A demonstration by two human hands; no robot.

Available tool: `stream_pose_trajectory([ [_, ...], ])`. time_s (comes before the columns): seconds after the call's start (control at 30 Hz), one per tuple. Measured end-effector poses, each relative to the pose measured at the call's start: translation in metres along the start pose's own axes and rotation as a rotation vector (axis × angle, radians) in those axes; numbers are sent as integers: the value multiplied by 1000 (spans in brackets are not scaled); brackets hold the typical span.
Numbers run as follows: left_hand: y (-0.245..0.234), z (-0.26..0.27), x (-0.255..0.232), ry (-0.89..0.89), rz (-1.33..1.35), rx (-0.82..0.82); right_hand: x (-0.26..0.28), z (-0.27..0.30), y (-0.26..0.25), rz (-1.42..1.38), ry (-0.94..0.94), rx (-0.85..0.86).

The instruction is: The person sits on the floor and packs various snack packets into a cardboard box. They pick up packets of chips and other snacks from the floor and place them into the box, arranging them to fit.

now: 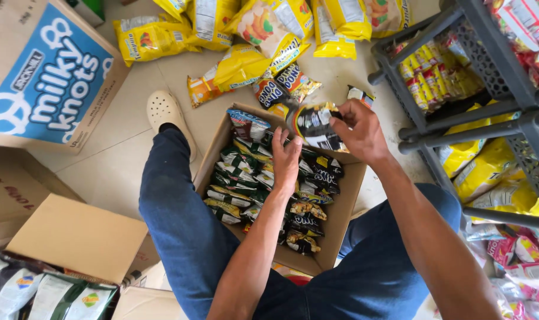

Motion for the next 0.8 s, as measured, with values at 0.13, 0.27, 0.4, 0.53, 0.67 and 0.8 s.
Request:
stream_pose_trajectory([
  [0.13, 11, 21, -50, -6, 72, 80, 17, 16, 18, 7, 45, 79],
  [0.27, -31, 22, -11, -60, 63, -30, 40, 17, 48, 40, 36, 133],
  [0.4, -55, 43, -22, -179, 112, -174, 63, 25, 93, 244, 225, 309],
  [0.53, -100, 48, 9, -305, -3, -318, 16, 24, 138, 321, 191, 381],
  [0.67, -127, 61, 35, -405, -56, -387, -8, 38, 172, 426, 20, 458],
  [0.8, -165, 42, 79, -322, -11, -496, -8, 38, 197, 430, -52, 503],
])
Point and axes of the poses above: each hand's wrist, its own z-axis away from the middle knuckle, its own y-axis out of the palm, x = y × z, the point moved 7 cm from there along -z, towards the middle knuckle, and after that the axes turned 2 degrees about x, right-handed, at the moved point
